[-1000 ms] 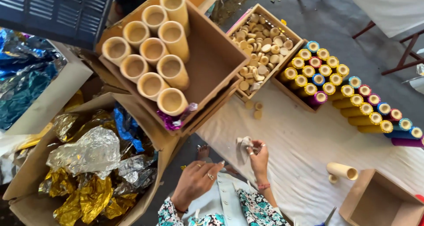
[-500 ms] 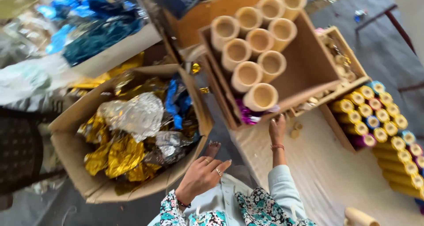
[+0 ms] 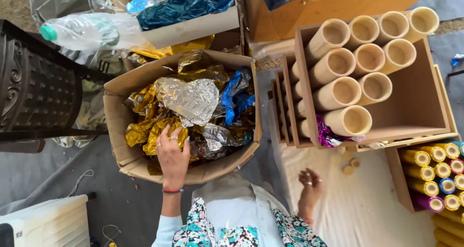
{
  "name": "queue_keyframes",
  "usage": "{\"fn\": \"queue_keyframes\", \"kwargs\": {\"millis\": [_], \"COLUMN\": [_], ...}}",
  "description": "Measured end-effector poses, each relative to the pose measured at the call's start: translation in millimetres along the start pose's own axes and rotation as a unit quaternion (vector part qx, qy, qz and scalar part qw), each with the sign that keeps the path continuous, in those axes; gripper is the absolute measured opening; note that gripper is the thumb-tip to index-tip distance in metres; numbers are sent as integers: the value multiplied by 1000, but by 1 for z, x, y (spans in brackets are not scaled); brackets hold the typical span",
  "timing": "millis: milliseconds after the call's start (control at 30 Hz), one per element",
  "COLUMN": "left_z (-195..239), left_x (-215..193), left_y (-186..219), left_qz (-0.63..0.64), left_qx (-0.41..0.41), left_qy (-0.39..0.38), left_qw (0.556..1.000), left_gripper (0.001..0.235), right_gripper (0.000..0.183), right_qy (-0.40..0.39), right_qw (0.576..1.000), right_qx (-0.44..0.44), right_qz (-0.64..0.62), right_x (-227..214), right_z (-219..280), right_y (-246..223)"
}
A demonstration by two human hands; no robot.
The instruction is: Wrapping cardboard tubes with decorative gold foil.
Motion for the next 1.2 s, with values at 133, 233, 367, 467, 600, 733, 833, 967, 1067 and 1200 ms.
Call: {"fn": "queue_keyframes", "kwargs": {"millis": [133,233,367,467,600,733,833,967,1067,1200], "left_z": [-25,-46,-55,-59,-54,-55,-57,-47,-32,21], "left_x": [21,31,56,53,29,19,6,22,41,101], "left_y": [-4,7,-9,-33,-61,-67,-44,-40,-32,-30], "left_qz": [49,41,-51,124,384,470,604,625,705,720], "left_qx": [-17,25,94,45,-143,-144,-63,-146,-181,-209], "left_qy": [-31,-36,-4,34,76,113,47,31,-21,-246], "left_qw": [998,998,994,991,909,864,793,766,685,614], "left_gripper": [47,61,30,14,12,27,24,30,42,55], "right_gripper": [22,36,23,18,15,15,13,15,31,67], "right_qy": [-55,-87,-97,-65,-54,-95,-178,-265,-352,-410], "right_qw": [997,966,963,984,990,983,961,926,916,910], "right_qx": [2,-80,-106,-109,-118,-112,-147,-179,-135,32], "right_qz": [54,230,228,123,57,107,149,199,139,-49], "right_x": [40,51,66,80,98,130,161,202,229,259], "right_z": [19,10,6,14,26,39,45,51,51,46], "right_y": [-41,-68,-107,-123,-127,-152,-180,-211,-222,-221]}}
Point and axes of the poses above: each hand's wrist, its own z-axis away from the middle knuckle, its own x-axis out of the palm, y = z × x, the point moved 2 cm from there along -z, towards the middle knuckle, and after that the axes turned 8 degrees about -y, right-handed, at the moved point
